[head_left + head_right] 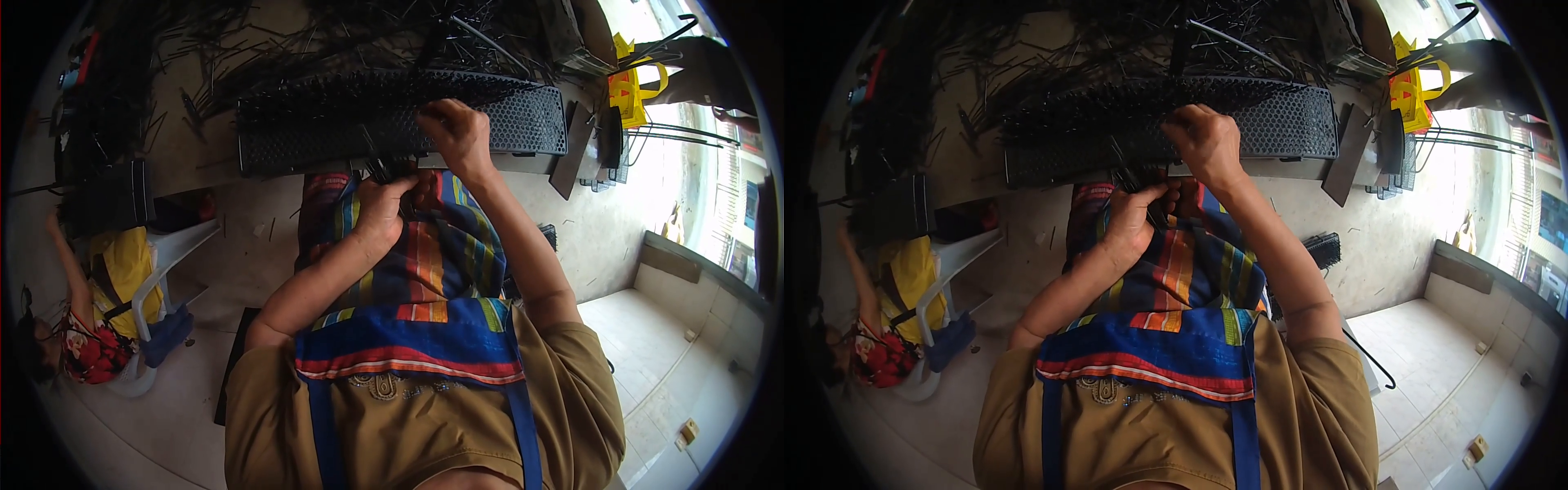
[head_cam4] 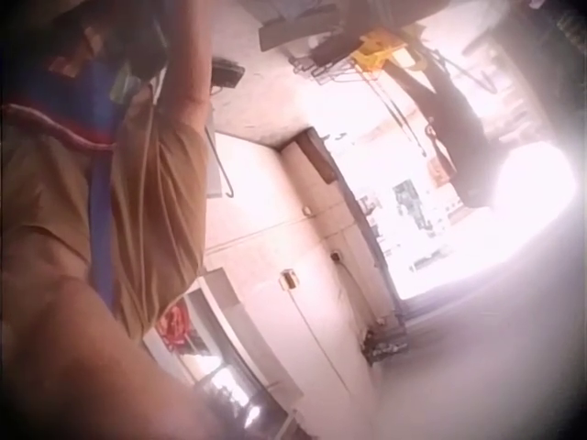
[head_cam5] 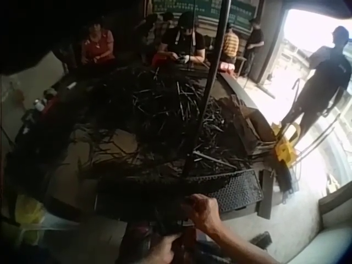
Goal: Manually inserting and organizing black cables into a component frame at a workstation.
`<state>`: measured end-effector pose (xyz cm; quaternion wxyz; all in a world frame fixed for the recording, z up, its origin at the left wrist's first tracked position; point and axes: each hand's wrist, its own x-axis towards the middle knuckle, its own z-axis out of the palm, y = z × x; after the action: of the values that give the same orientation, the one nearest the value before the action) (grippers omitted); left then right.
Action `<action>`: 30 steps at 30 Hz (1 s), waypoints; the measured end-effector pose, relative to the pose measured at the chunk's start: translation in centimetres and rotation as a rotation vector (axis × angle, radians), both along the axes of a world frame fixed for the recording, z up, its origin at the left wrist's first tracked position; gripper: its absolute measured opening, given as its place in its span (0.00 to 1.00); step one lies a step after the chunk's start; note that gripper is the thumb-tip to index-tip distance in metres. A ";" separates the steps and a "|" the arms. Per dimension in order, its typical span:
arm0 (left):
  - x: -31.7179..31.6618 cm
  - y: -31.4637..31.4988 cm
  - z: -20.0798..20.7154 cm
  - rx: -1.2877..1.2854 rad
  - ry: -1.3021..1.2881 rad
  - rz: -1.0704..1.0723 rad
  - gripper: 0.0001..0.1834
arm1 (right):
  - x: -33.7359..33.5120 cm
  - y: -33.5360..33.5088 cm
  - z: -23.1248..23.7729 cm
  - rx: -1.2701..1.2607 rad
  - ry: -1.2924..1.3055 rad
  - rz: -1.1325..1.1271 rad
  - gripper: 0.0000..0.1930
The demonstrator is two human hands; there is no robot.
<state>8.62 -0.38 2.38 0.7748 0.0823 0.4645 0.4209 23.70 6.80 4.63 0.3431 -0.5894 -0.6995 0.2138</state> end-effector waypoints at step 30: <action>0.7 0.6 0.1 -0.037 0.062 -0.005 0.06 | -0.3 1.1 -1.3 0.207 -0.079 -0.134 0.05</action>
<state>9.31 0.24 2.48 0.7622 0.0823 0.4959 0.4077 23.37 7.93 3.31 0.3879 -0.6041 -0.6898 0.0937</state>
